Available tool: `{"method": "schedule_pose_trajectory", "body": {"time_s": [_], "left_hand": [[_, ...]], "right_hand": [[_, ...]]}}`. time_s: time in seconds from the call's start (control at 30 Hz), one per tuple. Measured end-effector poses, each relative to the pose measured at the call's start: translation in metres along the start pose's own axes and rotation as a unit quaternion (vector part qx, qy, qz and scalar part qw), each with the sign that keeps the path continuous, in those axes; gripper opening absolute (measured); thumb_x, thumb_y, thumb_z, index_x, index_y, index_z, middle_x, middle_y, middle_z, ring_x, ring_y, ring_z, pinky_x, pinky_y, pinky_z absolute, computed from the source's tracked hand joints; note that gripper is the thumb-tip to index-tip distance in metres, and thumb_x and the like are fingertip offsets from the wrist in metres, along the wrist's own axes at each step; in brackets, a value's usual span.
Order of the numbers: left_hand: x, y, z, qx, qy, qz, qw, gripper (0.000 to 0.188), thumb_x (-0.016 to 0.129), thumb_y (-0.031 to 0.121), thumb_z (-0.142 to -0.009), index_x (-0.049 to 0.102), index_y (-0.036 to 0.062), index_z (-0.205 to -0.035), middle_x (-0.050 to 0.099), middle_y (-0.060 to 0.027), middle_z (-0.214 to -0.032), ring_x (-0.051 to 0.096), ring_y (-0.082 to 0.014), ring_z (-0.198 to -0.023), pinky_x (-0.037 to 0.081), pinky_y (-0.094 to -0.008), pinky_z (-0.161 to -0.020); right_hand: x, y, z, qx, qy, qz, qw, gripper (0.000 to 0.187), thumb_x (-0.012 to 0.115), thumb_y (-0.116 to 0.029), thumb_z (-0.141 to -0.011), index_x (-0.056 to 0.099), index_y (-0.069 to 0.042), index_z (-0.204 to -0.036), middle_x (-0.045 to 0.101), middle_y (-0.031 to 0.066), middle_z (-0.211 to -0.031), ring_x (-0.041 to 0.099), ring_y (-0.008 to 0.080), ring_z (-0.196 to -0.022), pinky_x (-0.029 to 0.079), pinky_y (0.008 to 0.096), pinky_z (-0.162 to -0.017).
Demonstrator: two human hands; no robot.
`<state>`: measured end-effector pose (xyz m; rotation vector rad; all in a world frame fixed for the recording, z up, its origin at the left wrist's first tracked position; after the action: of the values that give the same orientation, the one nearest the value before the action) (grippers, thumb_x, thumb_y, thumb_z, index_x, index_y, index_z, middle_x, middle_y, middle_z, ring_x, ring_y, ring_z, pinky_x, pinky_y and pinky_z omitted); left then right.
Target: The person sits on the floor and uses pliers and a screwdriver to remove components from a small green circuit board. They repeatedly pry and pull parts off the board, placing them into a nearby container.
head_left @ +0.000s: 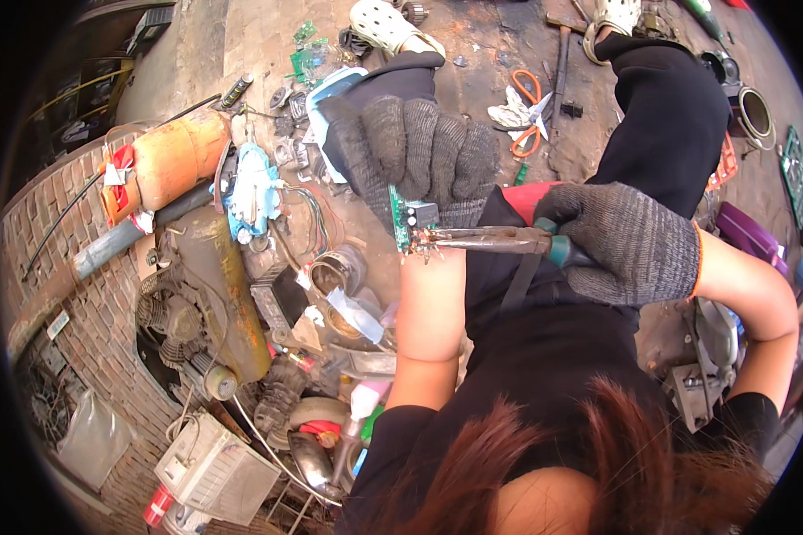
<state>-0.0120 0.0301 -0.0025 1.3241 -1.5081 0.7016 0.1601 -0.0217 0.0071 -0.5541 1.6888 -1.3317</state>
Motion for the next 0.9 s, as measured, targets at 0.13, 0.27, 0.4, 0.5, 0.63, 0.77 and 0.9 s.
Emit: {"method": "schedule_pose_trajectory", "body": {"time_s": [0.13, 0.27, 0.4, 0.5, 0.63, 0.77, 0.9], "left_hand": [[-0.010, -0.002, 0.018, 0.017, 0.259, 0.109, 0.960, 0.046, 0.034, 0.045, -0.101, 0.039, 0.0179, -0.064, 0.033, 0.0059, -0.049, 0.027, -0.0067, -0.040, 0.025, -0.0243, -0.047], [-0.034, -0.015, 0.028, -0.066, 0.272, 0.106, 0.954, 0.042, 0.035, 0.045, -0.100, 0.050, 0.0155, -0.074, 0.045, 0.0016, -0.055, 0.041, -0.0122, -0.044, 0.038, -0.0279, -0.052], [-0.015, -0.039, 0.018, -0.135, 0.358, 0.081, 0.920, 0.040, 0.037, 0.043, -0.100, 0.056, 0.0077, -0.099, 0.059, -0.0091, -0.076, 0.057, -0.0266, -0.060, 0.050, -0.0355, -0.065], [-0.037, -0.045, 0.029, -0.154, 0.254, 0.067, 0.952, 0.044, 0.039, 0.042, -0.099, 0.054, 0.0024, -0.113, 0.060, -0.0157, -0.098, 0.062, -0.0338, -0.079, 0.054, -0.0411, -0.074], [-0.034, -0.055, 0.035, -0.153, 0.244, 0.108, 0.952, 0.037, 0.043, 0.033, -0.099, 0.049, 0.0026, -0.120, 0.057, -0.0156, -0.114, 0.061, -0.0296, -0.098, 0.054, -0.0420, -0.081], [-0.042, -0.068, 0.042, -0.106, 0.320, 0.148, 0.930, 0.035, 0.044, 0.033, -0.099, 0.049, 0.0068, -0.122, 0.057, -0.0149, -0.115, 0.062, -0.0273, -0.097, 0.053, -0.0415, -0.085], [-0.044, -0.067, 0.041, -0.106, 0.260, 0.231, 0.931, 0.036, 0.042, 0.034, -0.099, 0.051, 0.0045, -0.118, 0.060, -0.0143, -0.109, 0.064, -0.0285, -0.089, 0.055, -0.0445, -0.080]], "right_hand": [[-0.003, 0.001, 0.005, 0.063, -0.028, -0.078, 0.995, 0.022, 0.069, -0.022, -0.076, 0.068, -0.001, -0.084, 0.058, 0.0173, -0.098, 0.061, 0.0328, -0.084, 0.050, 0.0381, -0.073], [-0.026, -0.010, 0.008, 0.126, 0.139, -0.071, 0.980, 0.025, 0.075, -0.025, -0.072, 0.070, -0.002, -0.082, 0.055, 0.0106, -0.098, 0.055, 0.0247, -0.097, 0.045, 0.0361, -0.085], [-0.039, -0.014, -0.015, 0.070, 0.287, 0.086, 0.952, 0.035, 0.082, -0.018, -0.067, 0.070, -0.008, -0.098, 0.055, 0.0104, -0.107, 0.057, 0.0267, -0.102, 0.046, 0.0366, -0.091], [-0.035, -0.016, -0.036, -0.012, 0.274, 0.138, 0.952, 0.030, 0.077, -0.025, -0.072, 0.070, -0.009, -0.096, 0.055, 0.0145, -0.109, 0.059, 0.0303, -0.098, 0.049, 0.0389, -0.086], [-0.025, -0.004, -0.046, -0.051, 0.248, 0.104, 0.962, 0.029, 0.076, -0.025, -0.072, 0.068, -0.008, -0.093, 0.054, 0.0131, -0.111, 0.057, 0.0301, -0.100, 0.048, 0.0383, -0.086], [-0.027, 0.001, -0.050, -0.047, 0.241, 0.105, 0.964, 0.025, 0.076, -0.024, -0.073, 0.069, -0.009, -0.092, 0.054, 0.0128, -0.112, 0.057, 0.0297, -0.099, 0.048, 0.0375, -0.087], [-0.025, 0.006, -0.047, -0.031, 0.231, 0.099, 0.968, 0.024, 0.076, -0.023, -0.073, 0.069, -0.009, -0.091, 0.054, 0.0132, -0.112, 0.058, 0.0300, -0.098, 0.049, 0.0373, -0.086]]}}
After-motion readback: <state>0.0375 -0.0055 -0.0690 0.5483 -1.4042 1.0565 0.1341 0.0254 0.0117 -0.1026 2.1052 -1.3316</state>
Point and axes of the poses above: each hand's wrist, its own z-axis away from the middle knuckle, its own x-axis out of the palm, y = z × x, the point moved 4 cm from there along -z, towards the middle knuckle
